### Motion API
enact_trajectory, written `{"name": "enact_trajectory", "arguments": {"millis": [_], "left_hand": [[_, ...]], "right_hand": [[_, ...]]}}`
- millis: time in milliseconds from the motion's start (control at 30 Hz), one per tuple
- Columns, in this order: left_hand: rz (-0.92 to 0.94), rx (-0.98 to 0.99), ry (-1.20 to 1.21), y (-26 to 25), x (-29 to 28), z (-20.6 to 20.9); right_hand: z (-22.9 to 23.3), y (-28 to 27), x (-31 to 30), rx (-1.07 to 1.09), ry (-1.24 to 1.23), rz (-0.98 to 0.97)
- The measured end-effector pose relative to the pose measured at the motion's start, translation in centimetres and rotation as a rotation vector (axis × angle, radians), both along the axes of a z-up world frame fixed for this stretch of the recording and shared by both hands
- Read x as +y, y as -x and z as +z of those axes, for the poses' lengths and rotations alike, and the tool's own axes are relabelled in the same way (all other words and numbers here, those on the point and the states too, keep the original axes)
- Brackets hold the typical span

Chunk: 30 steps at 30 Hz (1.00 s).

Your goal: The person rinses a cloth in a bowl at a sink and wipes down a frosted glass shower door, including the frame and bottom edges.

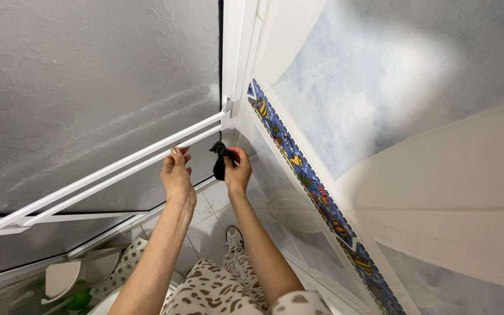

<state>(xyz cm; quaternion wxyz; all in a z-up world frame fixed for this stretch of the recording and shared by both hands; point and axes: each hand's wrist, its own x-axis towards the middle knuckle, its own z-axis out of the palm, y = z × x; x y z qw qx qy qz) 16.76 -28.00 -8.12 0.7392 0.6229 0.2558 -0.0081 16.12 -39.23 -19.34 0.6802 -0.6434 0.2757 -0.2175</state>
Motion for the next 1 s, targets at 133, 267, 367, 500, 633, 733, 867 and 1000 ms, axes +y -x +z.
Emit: {"name": "enact_trajectory", "arguments": {"millis": [133, 267, 367, 500, 633, 733, 867, 1000], "left_hand": [[0.058, -0.005, -0.019, 0.6, 1.1, 0.6], [0.052, -0.016, -0.067, 1.3, 2.5, 1.8], [0.044, -0.038, -0.069, 2.0, 3.3, 2.7], [0.015, -0.004, -0.158, 2.1, 4.3, 3.0], [-0.001, -0.021, -0.126, 2.4, 4.7, 2.8], [0.001, 0.03, -0.145, 2.3, 5.0, 2.7], [-0.009, 0.013, -0.127, 2.1, 5.1, 2.5], [-0.013, 0.004, -0.137, 1.8, 5.2, 2.2]], "right_hand": [[4.2, 0.8, -1.4, -0.142, -0.053, 0.001], [9.4, -1.1, -2.1, -0.34, -0.165, 0.034], [11.2, -3.6, -2.5, -0.405, -0.061, 0.05], [8.1, -6.4, -2.0, -0.48, -0.076, 0.265], [3.3, -6.1, -0.2, -0.282, -0.062, 0.185], [3.4, -6.6, 0.8, -0.444, -0.181, 0.095], [7.1, -6.0, -0.5, -0.432, -0.213, 0.125], [10.3, -7.1, -1.2, -0.397, -0.046, 0.128]]}}
